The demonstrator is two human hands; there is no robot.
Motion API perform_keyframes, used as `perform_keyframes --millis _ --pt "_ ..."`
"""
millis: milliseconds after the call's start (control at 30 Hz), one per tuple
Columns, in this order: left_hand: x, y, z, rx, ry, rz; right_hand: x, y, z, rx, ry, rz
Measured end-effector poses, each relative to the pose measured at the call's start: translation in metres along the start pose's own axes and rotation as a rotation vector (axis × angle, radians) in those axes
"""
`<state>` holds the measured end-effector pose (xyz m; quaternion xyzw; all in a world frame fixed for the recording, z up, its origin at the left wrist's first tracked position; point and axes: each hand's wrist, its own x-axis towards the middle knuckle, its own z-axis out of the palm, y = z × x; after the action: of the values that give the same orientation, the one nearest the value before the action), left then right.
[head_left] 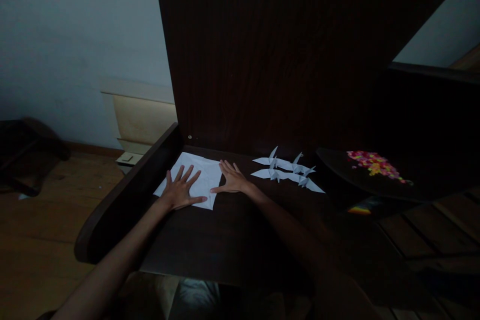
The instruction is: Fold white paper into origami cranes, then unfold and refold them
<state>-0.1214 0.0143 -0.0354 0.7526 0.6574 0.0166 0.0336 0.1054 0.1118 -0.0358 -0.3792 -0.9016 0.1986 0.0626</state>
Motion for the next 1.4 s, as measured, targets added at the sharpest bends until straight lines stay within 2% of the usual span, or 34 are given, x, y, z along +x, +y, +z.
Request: perform_keyframes --millis 167,300,533,633,733,900,1000,1400 --pt "0.002 -0.001 -0.002 -0.007 -0.015 -0.014 -0.002 -0.003 -0.006 0.054 -0.002 0.015" --pt "0.012 -0.005 -0.005 -0.009 -0.026 -0.065 -0.013 -0.008 -0.02 0.141 0.046 0.009" --pt "0.039 -0.012 -0.016 -0.045 -0.054 -0.074 -0.07 -0.005 -0.062 0.103 0.327 -0.098" --pt "0.052 -0.011 -0.017 -0.071 -0.009 -0.067 -0.097 0.011 -0.081 0.008 0.487 -0.052" --pt "0.066 -0.01 -0.016 -0.082 -0.023 -0.083 -0.118 0.034 -0.093 -0.084 0.598 0.055" --pt "0.083 -0.007 -0.017 -0.076 -0.058 -0.113 -0.137 0.071 -0.092 -0.164 0.655 0.228" --pt "0.088 -0.004 -0.017 -0.075 -0.048 -0.128 -0.142 0.082 -0.085 -0.136 0.65 0.3" --pt "0.094 -0.009 -0.009 -0.083 -0.018 -0.123 -0.128 0.069 -0.076 -0.043 0.643 0.501"
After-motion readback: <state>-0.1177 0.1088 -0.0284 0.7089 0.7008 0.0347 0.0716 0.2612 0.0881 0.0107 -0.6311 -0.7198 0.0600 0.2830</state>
